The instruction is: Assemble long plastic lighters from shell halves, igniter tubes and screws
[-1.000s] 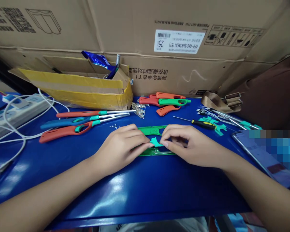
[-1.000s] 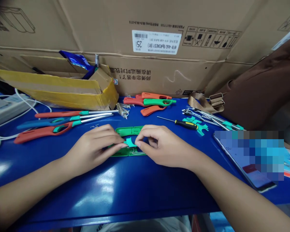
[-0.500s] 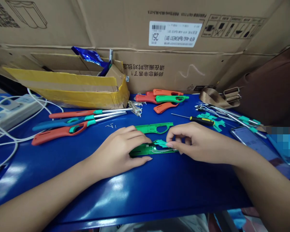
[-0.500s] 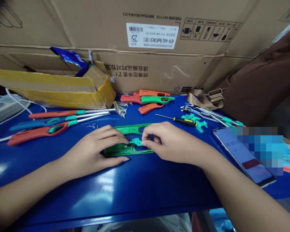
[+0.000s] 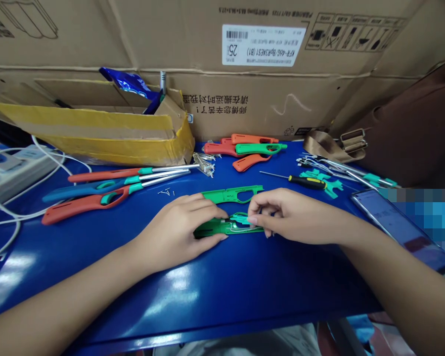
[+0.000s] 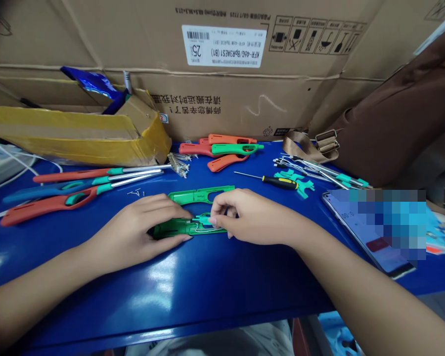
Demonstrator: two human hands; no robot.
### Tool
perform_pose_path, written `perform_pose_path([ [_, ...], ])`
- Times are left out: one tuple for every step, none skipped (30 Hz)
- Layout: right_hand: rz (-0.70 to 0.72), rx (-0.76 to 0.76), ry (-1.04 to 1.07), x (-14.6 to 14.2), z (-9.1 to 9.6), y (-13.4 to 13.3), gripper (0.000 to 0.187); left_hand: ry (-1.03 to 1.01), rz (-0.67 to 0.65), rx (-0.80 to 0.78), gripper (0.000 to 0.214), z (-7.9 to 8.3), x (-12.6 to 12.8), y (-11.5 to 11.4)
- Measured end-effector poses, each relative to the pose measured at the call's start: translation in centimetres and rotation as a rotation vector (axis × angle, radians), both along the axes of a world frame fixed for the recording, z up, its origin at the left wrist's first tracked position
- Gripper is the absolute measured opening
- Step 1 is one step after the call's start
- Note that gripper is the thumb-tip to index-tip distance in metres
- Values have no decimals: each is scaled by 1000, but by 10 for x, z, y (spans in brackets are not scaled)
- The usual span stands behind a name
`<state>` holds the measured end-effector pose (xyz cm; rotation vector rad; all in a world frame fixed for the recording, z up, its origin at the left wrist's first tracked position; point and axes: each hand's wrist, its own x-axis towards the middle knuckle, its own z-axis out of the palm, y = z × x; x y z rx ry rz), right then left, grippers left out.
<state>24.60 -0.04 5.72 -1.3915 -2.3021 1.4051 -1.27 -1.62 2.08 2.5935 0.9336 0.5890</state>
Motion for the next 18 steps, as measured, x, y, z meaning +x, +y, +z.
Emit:
perform_pose_path([
  [-4,-11,-1,0,0,0,21,2,0,-4,20,0,0,0],
  [-4,-15,-8,0,0,0,22,3,1,-7,20,0,0,0],
  [-3,-14,-17,0,0,1,22,3,2,-9,20,0,0,0],
  [1,-13,-25,0,0,1,23,3,3,-9,21,0,0,0],
  [5,-14,-29,0,1,1,23,3,4,-10,21,0,0,0],
  [9,-17,-32,-1,1,1,23,2,5,-9,21,0,0,0],
  [11,-22,-32,-1,2,0,24,1,6,-8,21,0,0,0],
  [11,-26,-33,-1,2,0,24,-1,5,-9,21,0,0,0],
  [9,-30,-32,-1,2,0,24,-3,4,-11,21,0,0,0],
  [9,-35,-31,-1,2,1,23,-5,2,-14,21,0,0,0],
  [8,-40,-31,-1,2,1,23,-8,0,-18,21,0,0,0],
  [7,-43,-30,-1,2,1,23,-11,-2,-21,21,-1,0,0],
  [5,-47,-28,-1,2,1,24,-11,-3,-24,21,-1,0,0],
  [5,-53,-26,-1,2,1,24,-11,-2,-24,21,-1,0,0],
  [5,-58,-22,-1,2,1,24,-10,0,-24,21,-1,0,0],
  [6,-64,-17,-1,2,1,25,-7,1,-24,21,-1,0,0],
  [7,-70,-10,-1,2,1,25,-5,2,-25,21,-1,0,0],
  [8,-76,0,-2,1,1,24,-2,4,-27,21,-1,-1,0],
])
